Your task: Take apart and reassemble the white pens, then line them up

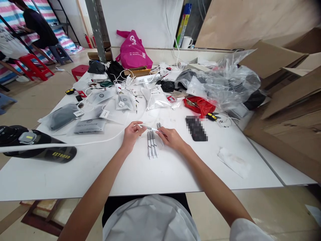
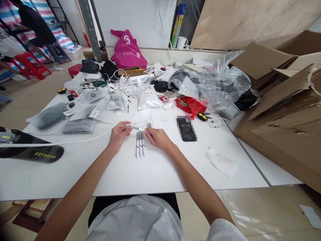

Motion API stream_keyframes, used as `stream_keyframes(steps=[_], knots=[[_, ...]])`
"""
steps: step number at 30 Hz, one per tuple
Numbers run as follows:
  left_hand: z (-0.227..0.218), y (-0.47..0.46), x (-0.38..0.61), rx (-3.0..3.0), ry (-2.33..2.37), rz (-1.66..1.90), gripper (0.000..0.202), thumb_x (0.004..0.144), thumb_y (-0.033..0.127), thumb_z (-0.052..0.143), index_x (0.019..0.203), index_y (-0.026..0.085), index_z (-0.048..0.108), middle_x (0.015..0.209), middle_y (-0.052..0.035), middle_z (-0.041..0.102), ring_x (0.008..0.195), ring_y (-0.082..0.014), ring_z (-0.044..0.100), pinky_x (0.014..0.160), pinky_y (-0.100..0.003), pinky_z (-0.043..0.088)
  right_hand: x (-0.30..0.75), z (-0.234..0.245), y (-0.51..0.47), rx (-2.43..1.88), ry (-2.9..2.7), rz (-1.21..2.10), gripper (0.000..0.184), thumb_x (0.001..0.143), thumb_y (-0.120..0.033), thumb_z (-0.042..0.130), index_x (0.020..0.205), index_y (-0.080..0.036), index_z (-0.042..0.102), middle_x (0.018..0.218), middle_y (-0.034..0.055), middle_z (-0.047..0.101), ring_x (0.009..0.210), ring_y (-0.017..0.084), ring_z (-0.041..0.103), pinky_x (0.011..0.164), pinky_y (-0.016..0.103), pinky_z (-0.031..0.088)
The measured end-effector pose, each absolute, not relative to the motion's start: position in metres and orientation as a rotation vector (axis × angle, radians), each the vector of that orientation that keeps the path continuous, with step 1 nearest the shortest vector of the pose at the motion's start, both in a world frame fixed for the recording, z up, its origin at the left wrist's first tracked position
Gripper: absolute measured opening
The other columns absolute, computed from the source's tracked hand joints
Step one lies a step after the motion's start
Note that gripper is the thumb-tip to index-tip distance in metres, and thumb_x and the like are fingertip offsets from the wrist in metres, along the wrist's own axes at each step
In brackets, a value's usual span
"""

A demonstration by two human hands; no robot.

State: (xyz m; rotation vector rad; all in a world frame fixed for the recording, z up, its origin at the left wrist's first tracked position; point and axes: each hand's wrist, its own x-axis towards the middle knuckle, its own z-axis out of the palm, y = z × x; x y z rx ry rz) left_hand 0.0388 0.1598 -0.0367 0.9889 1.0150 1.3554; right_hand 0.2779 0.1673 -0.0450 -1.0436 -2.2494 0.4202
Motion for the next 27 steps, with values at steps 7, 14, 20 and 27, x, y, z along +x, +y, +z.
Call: stream_keyframes(steps=[7,14,20,27], knots=[[-0.037,0.158,0.037,1.070,1.018,1.281,0.052,0.078,0.041,0.093,0.122,0.020,0.075,0.093,-0.0057,0.078,0.078,-0.0160,0.066,0.070,-0.029,0.049,0.278,-0.045,0.167,-1.037,-2.267,0.419,0.039,0.114,-0.047,0.039,0.099,-0.020,0.062,0.069,0.0006,0.061,0.053,0.012,0.042,0.058,0.027,0.032],[-0.038,0.157,0.040,1.122,0.956,1.261,0.034,0.080,0.042,0.092,0.102,0.019,0.081,0.086,-0.0059,0.076,0.076,-0.0164,0.066,0.071,-0.031,0.051,0.278,-0.045,0.166,-0.997,-2.299,0.360,0.037,0.115,-0.043,0.040,0.111,-0.018,0.068,0.076,0.0032,0.067,0.057,0.014,0.051,0.061,0.028,0.035],[-0.045,0.159,0.044,1.029,1.051,1.301,0.040,0.082,0.054,0.088,0.080,0.019,0.071,0.073,-0.0006,0.066,0.062,-0.0114,0.056,0.062,-0.028,0.046,0.277,-0.048,0.169,-0.938,-2.351,0.184,0.039,0.116,-0.038,0.038,0.139,-0.019,0.064,0.099,0.0086,0.075,0.072,0.017,0.065,0.066,0.030,0.042],[-0.049,0.159,0.047,1.045,1.073,1.286,0.053,0.088,0.063,0.081,0.068,0.020,0.056,0.066,0.0003,0.061,0.057,-0.0106,0.052,0.057,-0.028,0.042,0.276,-0.046,0.171,-0.891,-2.351,0.152,0.031,0.115,-0.034,0.040,0.129,-0.019,0.063,0.104,0.0112,0.074,0.087,0.021,0.069,0.075,0.033,0.049]])
